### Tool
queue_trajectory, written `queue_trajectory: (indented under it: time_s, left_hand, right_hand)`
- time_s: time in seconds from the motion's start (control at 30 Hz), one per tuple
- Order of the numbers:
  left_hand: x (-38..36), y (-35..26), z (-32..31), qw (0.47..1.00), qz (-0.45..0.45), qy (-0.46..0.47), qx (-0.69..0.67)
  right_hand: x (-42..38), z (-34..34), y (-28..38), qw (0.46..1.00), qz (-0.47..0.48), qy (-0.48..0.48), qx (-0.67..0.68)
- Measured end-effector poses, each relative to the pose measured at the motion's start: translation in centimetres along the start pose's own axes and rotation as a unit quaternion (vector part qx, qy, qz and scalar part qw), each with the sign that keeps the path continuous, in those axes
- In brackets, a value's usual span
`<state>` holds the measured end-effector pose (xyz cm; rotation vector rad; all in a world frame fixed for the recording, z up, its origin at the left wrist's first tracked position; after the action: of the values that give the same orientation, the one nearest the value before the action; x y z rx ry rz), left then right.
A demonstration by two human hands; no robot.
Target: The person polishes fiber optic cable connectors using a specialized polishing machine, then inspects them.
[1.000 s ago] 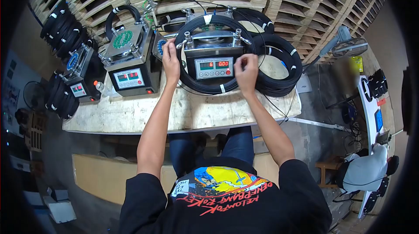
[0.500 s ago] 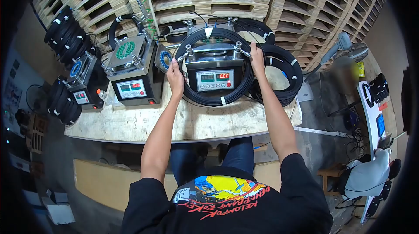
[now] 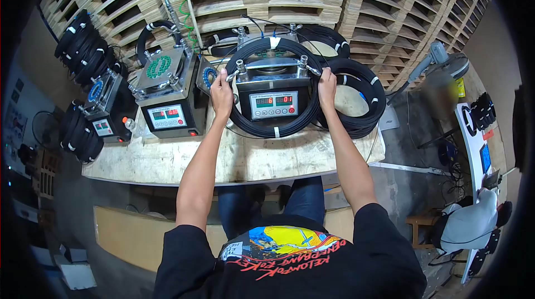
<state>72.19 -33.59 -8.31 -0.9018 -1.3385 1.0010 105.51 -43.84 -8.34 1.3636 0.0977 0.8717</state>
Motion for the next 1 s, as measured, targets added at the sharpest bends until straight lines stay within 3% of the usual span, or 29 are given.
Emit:
queue_trajectory:
  time_s: [0.17,0.23,0.27,0.3,0.37,0.4,0.47,0.5,0.53,0.57,0.63,0.83,0.93,1.0]
  left_hand:
    - [0.3,0.6,0.5,0.999,0.022,0.045,0.008]
    - [0.5,-2.7,1.1,0.956,-0.255,-0.030,0.142]
    - [0.4,-2.5,1.9,0.977,-0.150,0.006,0.151]
    - [-0.9,-6.0,2.4,0.979,-0.133,-0.001,0.154]
    - [-0.6,-7.2,3.7,0.944,-0.253,0.004,0.211]
    - [-0.7,-7.9,4.2,0.935,-0.281,0.010,0.216]
    - [-0.6,-8.7,4.4,0.949,-0.240,0.058,0.198]
    - [-0.7,-8.9,4.2,0.958,-0.195,0.106,0.180]
    - [-1.0,-9.7,3.6,0.959,-0.192,0.123,0.166]
    - [-0.9,-9.8,3.5,0.960,-0.190,0.123,0.166]
    - [-0.9,-10.1,2.6,0.946,-0.175,0.188,0.196]
    - [-0.8,-9.2,1.9,0.941,-0.213,0.210,0.155]
    - [-0.8,-8.7,1.9,0.930,-0.213,0.207,0.218]
    - [-1.2,-9.5,1.9,0.900,-0.307,0.184,0.249]
  right_hand:
    - [0.9,-0.1,-1.4,0.999,0.021,0.029,0.017]
    - [0.5,1.4,-0.2,0.999,0.027,0.034,0.008]
    - [0.3,2.1,0.9,0.997,0.072,0.031,0.000]
    - [0.1,2.7,1.9,0.993,0.119,0.028,-0.007]
    - [-0.3,4.0,2.8,0.989,0.144,-0.006,0.024]
    - [-0.3,4.3,3.1,0.991,0.122,0.026,0.045]
    - [-0.5,5.3,4.5,0.992,0.099,0.056,0.063]
    - [-0.8,5.2,5.6,0.986,0.073,0.121,0.089]
    - [-1.3,4.7,6.1,0.975,0.046,0.185,0.114]
    - [-1.3,4.4,6.0,0.975,0.045,0.186,0.113]
    - [-1.2,3.4,6.8,0.966,0.110,0.223,0.074]
    - [-0.7,2.6,7.6,0.965,0.104,0.231,0.074]
    - [-0.5,2.3,6.5,0.952,-0.014,0.275,0.133]
    - [-0.2,2.2,6.2,0.947,-0.026,0.290,0.137]
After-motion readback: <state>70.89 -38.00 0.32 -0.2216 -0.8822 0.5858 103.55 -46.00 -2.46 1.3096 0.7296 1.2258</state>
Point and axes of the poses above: each hand's wrist, its own x-axis towards the middle knuckle, its own z-axis out of the back of the hand, y = z × x, the point moved 5 cm from there along x, towards the middle knuckle, and after that the axes turned 2 degrees about -z, right-handed, at the moved point
